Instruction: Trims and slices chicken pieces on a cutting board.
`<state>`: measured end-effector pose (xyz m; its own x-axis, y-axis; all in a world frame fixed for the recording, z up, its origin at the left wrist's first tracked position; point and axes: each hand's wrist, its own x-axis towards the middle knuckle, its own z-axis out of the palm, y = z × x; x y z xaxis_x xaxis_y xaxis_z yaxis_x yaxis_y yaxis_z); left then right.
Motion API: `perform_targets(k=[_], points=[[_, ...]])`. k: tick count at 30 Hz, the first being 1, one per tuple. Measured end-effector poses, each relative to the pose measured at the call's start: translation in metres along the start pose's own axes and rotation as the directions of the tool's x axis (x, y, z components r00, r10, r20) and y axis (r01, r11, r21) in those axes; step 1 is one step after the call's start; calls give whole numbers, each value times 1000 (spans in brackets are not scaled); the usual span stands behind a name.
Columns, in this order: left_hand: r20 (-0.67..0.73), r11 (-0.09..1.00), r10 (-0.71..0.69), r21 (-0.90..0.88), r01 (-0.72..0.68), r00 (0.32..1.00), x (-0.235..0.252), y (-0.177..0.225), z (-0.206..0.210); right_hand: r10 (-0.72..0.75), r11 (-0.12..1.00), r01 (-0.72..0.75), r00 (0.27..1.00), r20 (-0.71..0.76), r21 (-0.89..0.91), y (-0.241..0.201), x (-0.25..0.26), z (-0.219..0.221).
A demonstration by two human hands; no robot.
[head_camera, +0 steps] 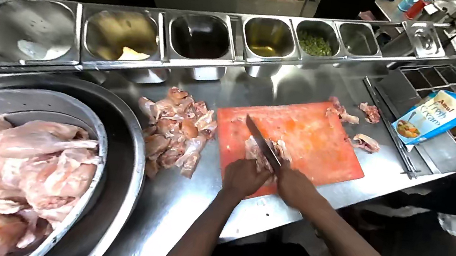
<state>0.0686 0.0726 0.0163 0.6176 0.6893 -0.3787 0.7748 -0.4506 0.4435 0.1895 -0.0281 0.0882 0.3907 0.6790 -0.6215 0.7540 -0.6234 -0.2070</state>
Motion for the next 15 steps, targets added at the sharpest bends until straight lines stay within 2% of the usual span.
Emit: perform_targets(k=[2,3,8,11,12,15], points=[[0,1000,3,-3,-3,1000,-1,0,-1,-28,998,34,992,-120,46,-14,29,11],[-2,1000,1,-4,-1,1000,1,0,-4,-31,998,37,991,-129,45,-18,34,9],[-6,999,-41,13,41,999,3,0,0,-44,998,45,999,28,-50,13,-22,-6],[-10,1000,-25,-3,25,1000,2,-4,3,23,991,-5,991,130,-130,19,-47,-14],[-3,1000,-23,-9,23,1000,2,-3,2,23,995,-11,993,118,-98,16,-37,-9],[26,1000,-26,-12,26,999,1,-3,1,-11,1000,12,999,-44,19,0,9,18]])
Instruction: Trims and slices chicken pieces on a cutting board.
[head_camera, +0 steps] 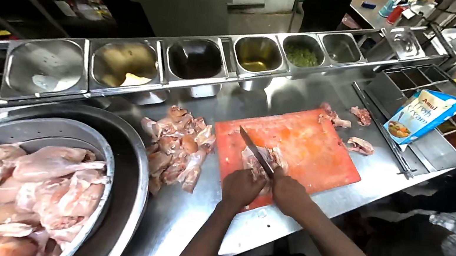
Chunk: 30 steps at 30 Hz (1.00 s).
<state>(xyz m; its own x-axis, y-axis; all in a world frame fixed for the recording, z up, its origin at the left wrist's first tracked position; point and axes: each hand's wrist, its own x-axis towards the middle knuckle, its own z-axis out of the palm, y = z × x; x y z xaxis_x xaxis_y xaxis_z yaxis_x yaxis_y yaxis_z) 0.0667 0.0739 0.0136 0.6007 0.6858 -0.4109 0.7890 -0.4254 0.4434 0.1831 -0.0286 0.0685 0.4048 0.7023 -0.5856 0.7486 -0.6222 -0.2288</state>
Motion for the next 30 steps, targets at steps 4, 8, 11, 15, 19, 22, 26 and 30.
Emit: perform_targets(k=[4,8,11,15,19,22,26,30], points=[[-6,1000,0,-4,0,1000,-3,-4,1,-11,999,13,998,61,-32,3,-12,-14],[37,1000,-24,10,24,999,0,3,-5,23,997,-10,988,153,-83,10,-29,-30],[5,1000,14,6,-14,1000,-1,-1,-1,-15,999,14,1000,17,46,1,15,-7],[-46,999,33,-13,-33,998,0,-4,0,-9,1000,9,1000,2,19,-5,10,-6],[-126,999,16,-46,-22,992,-4,-5,4,37,999,-38,991,130,6,29,-42,8],[-178,994,-25,-108,6,984,-10,-19,0,93,995,-97,973,209,9,52,-79,13],[-213,990,-57,-135,28,975,-18,-41,-7,91,996,-93,977,194,1,45,-80,8],[-223,992,-29,-127,0,974,-20,-45,-12,34,999,-34,992,117,-4,14,-44,0]])
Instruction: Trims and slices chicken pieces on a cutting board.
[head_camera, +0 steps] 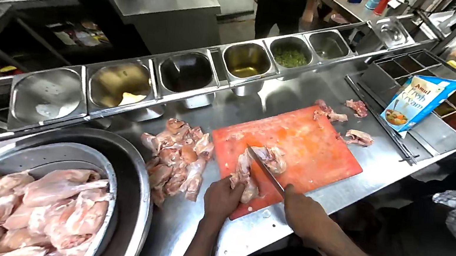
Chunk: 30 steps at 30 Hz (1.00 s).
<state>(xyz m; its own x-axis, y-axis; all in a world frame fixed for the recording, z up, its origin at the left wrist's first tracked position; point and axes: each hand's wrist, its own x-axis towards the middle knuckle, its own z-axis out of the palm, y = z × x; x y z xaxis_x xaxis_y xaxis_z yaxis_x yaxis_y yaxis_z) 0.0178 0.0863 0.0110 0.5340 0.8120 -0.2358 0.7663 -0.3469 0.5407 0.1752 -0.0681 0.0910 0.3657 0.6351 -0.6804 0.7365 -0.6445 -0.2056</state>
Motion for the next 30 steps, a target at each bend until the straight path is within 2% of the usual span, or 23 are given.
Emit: perform_targets(k=[7,13,17,19,22,24,27,30], points=[[21,997,-44,-58,46,999,-1,-1,3,-34,999,34,997,-75,-11,-9,29,-6],[51,1000,-3,5,3,999,-19,1,1,-28,1000,29,990,-140,1,-33,42,-15],[-103,987,70,-135,-84,992,-41,-18,0,-81,996,87,973,-218,21,-49,51,-25],[-190,972,81,-203,-120,978,-47,-26,-11,-115,990,131,968,-225,58,-36,66,-28],[-197,972,67,-209,-109,978,-56,-19,-48,-155,958,202,962,-224,203,2,93,-31],[-235,972,123,-168,-164,964,-56,-19,-73,-163,939,221,961,-224,262,22,101,-37],[-301,978,202,20,-206,932,-52,-25,-106,-123,947,202,946,-299,250,28,93,-39],[-149,937,265,273,-218,952,-39,10,-134,-45,940,169,922,-385,296,38,66,-43]])
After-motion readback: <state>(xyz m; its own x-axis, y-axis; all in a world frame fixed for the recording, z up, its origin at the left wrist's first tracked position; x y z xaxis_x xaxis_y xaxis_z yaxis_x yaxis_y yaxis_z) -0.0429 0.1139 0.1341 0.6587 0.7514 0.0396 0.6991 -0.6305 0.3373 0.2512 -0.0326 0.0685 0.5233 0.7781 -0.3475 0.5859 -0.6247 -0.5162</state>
